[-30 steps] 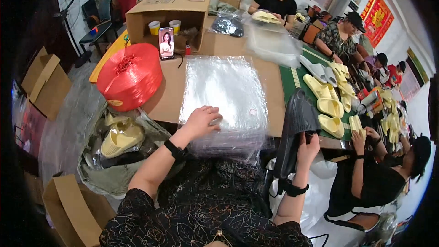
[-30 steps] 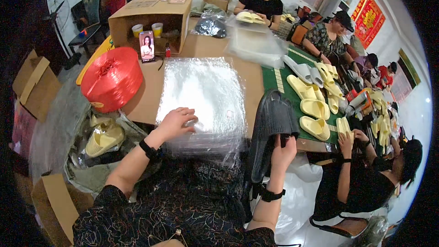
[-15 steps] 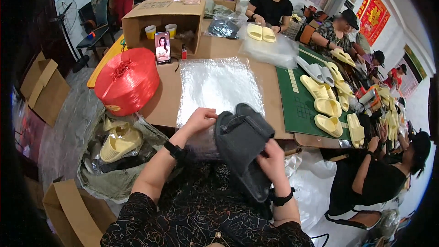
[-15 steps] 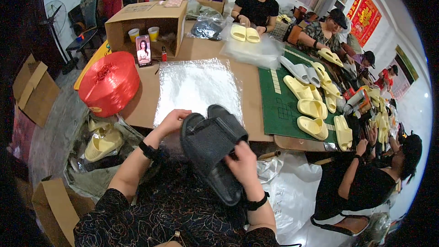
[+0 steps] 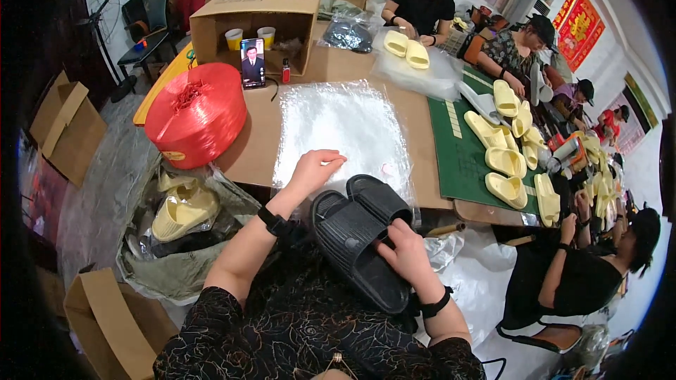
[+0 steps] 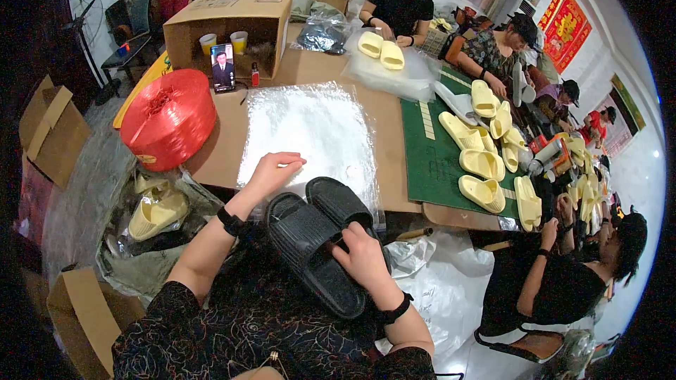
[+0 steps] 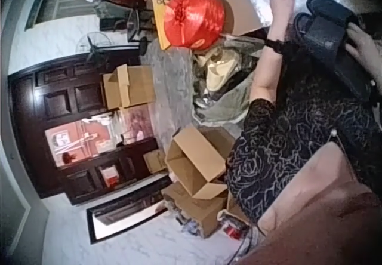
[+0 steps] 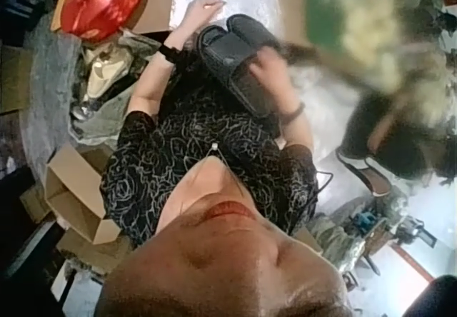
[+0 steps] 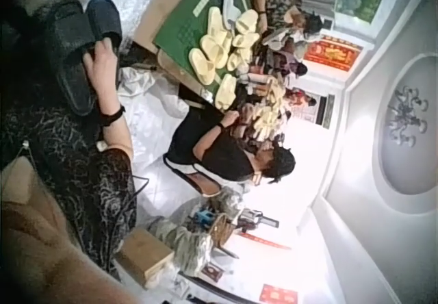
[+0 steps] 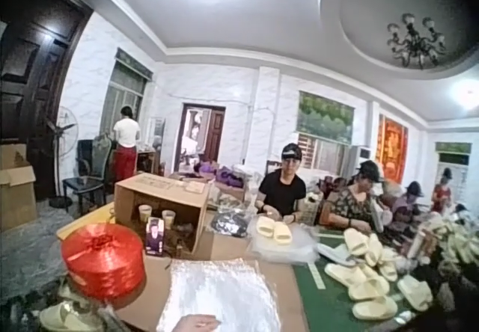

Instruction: The recorder is assembling and inspecting plastic slippers/sandals, placing them into a large bag after checking them.

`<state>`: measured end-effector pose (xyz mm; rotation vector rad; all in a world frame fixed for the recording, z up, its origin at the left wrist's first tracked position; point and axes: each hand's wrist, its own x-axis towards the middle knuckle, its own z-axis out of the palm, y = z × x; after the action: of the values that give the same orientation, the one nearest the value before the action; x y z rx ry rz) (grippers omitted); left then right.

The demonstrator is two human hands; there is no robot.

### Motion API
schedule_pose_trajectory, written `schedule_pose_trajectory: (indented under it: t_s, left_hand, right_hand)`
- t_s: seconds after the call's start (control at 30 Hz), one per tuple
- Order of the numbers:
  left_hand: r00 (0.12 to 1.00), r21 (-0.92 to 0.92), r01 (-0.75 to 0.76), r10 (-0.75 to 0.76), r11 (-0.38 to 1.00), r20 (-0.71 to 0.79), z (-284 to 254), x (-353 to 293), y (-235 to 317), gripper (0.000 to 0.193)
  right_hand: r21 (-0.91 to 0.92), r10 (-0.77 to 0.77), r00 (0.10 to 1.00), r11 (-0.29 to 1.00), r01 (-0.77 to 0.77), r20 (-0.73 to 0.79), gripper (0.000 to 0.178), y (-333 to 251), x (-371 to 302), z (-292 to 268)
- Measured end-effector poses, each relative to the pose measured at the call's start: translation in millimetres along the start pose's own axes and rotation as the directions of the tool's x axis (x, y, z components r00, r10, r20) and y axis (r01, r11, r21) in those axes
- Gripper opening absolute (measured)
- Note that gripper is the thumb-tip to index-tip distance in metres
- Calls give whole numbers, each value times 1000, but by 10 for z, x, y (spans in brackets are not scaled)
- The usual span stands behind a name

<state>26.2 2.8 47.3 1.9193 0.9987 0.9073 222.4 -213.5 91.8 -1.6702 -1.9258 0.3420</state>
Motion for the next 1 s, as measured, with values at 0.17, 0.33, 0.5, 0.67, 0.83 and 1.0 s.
schedule_pose_trajectory:
  t_s: [0.17,0.33,0.5,0.67,0.83,1.0]
  left_hand:
    - [987,79,-149,144,986,67,-61,-129,356,19]
    - [870,129,-485,464,865,166,-14,-233,469,16]
    - [856,-43,-464,461,885,235,26,-327,606,19]
    - [798,-62,-558,555,828,234,11,-348,617,19]
    - [762,-99,-590,593,801,261,-132,-360,658,22]
    - [797,270,-603,560,751,225,-258,-475,456,41]
  right_hand:
    - [-98,104,986,988,-117,-127,25,201,135,88]
    - [-106,55,986,992,-72,-157,25,179,357,216]
    - [-116,85,959,986,-120,-272,21,427,755,593]
    - [27,222,935,974,-224,-277,19,529,1426,908]
    - [-83,208,900,963,-258,-384,24,503,2053,933]
    - [-12,278,856,949,-315,-436,51,500,2169,1145]
